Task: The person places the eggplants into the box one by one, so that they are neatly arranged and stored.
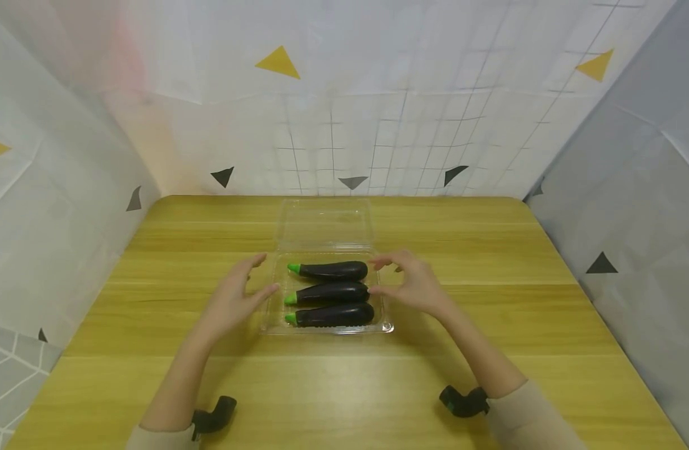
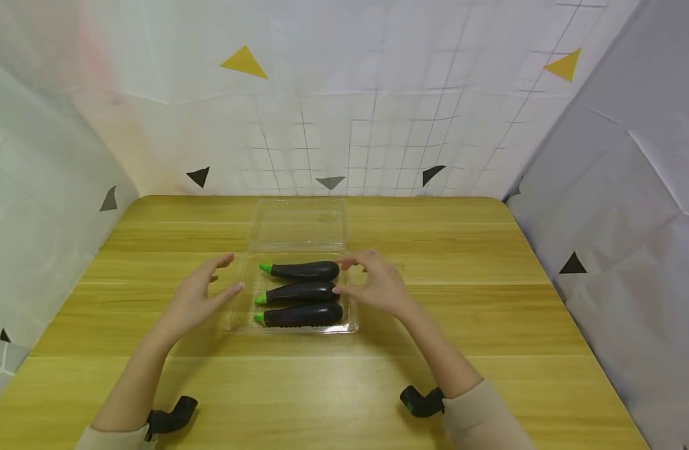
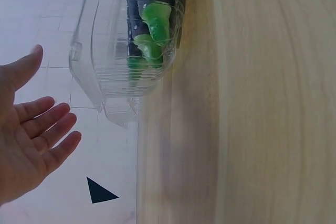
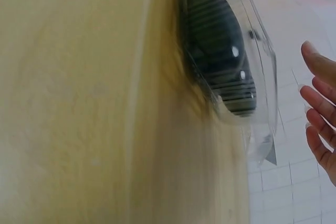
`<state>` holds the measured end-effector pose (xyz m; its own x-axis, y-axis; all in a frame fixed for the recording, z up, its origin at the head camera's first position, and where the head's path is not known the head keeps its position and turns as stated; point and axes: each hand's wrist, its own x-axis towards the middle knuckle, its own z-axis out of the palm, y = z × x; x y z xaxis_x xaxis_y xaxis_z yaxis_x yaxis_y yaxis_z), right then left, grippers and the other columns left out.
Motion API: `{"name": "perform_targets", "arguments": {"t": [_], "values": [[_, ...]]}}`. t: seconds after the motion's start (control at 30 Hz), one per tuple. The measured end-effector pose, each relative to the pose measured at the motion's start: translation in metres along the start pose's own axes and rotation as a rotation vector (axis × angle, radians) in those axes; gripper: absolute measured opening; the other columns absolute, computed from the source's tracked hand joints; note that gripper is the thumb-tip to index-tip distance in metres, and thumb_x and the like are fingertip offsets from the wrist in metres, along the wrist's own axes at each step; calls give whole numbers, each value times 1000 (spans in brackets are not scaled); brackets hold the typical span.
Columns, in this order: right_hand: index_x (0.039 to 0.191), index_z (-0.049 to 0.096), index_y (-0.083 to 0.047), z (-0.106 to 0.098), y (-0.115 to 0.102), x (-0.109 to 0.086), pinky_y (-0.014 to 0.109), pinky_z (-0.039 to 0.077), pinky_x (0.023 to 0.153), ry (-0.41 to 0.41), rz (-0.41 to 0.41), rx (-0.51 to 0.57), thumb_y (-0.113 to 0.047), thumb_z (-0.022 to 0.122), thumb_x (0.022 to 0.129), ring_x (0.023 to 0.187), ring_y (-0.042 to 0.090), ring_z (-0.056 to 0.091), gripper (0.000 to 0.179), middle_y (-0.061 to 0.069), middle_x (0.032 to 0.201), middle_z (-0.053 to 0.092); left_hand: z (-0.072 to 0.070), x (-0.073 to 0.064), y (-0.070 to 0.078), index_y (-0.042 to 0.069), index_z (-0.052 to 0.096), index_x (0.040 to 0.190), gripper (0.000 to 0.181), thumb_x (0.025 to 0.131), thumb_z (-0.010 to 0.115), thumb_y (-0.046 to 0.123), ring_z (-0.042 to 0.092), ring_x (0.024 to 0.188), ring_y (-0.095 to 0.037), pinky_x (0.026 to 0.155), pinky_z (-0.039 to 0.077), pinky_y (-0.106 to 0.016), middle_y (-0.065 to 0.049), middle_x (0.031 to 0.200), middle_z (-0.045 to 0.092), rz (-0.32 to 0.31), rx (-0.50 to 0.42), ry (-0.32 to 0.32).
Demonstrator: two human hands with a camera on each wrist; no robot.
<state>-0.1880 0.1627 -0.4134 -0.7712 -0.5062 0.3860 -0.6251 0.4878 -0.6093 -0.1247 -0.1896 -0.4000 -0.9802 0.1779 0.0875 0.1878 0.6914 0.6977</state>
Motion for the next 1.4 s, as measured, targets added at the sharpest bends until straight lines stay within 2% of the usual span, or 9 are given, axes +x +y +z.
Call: {"name": "perform_targets", "arguments": {"t": [0.13, 0.23, 0.5, 0.7, 0.8, 1.0, 1.17, 1.4], "values": [[118, 67, -15, -6, 4, 2, 45, 50, 77, -2, 0, -5, -19, 90, 66, 96, 19, 55, 56, 3, 99, 68, 0, 3, -1, 4, 36, 146, 70, 93, 63, 40, 41, 130, -33, 103, 39, -51, -15, 144, 43, 13, -28, 2], [118, 67, -16, -12, 6, 3, 43, 49, 79, -13, 16, -24, -21, 89, 67, 96, 16, 54, 56, 2, 100, 68, 0, 6, -3, 4, 37, 145, 69, 93, 63, 40, 42, 129, -31, 104, 39, -49, -14, 142, 46, 14, -60, 2], [119, 67, -11, -20, 16, 4, 46, 48, 80, -25, 3, -58, -24, 87, 70, 97, 18, 54, 54, 3, 102, 68, 4, 9, -11, 3, 38, 145, 72, 92, 63, 44, 43, 128, -32, 103, 39, -50, -14, 141, 47, 2, -116, 0], [119, 67, -12, -22, 22, 3, 36, 46, 78, -13, -12, -74, -25, 86, 71, 96, 16, 53, 53, 4, 103, 68, 5, 10, -17, 1, 38, 144, 71, 92, 63, 42, 43, 128, -33, 103, 39, -52, -17, 140, 47, 16, -134, 2], [119, 67, -12, -23, 24, 3, 40, 47, 79, -10, -18, -68, -24, 86, 72, 96, 19, 54, 53, 5, 104, 68, 5, 10, -18, -1, 38, 144, 70, 92, 64, 39, 43, 128, -34, 102, 39, -52, -18, 140, 47, 21, -132, -1], [116, 67, -8, -25, 27, 5, 43, 47, 80, 0, 3, -61, -20, 87, 71, 97, 23, 55, 51, 3, 104, 68, 4, 11, -18, -1, 39, 143, 71, 91, 64, 40, 43, 128, -33, 103, 39, -52, -18, 140, 47, 10, -139, -5], [116, 68, -10, -26, 31, 8, 44, 47, 81, 10, 19, -68, -19, 87, 70, 96, 19, 54, 51, 2, 103, 68, 3, 13, -17, -2, 39, 143, 72, 91, 64, 42, 42, 128, -33, 105, 37, -52, -19, 140, 47, 3, -148, -4], [119, 67, -12, -26, 37, 11, 39, 46, 82, 2, 53, -57, -23, 85, 74, 99, 20, 53, 50, 2, 104, 67, 1, 21, -17, -2, 40, 142, 70, 91, 66, 38, 43, 128, -33, 104, 38, -52, -18, 139, 48, 9, -148, 5]]}}
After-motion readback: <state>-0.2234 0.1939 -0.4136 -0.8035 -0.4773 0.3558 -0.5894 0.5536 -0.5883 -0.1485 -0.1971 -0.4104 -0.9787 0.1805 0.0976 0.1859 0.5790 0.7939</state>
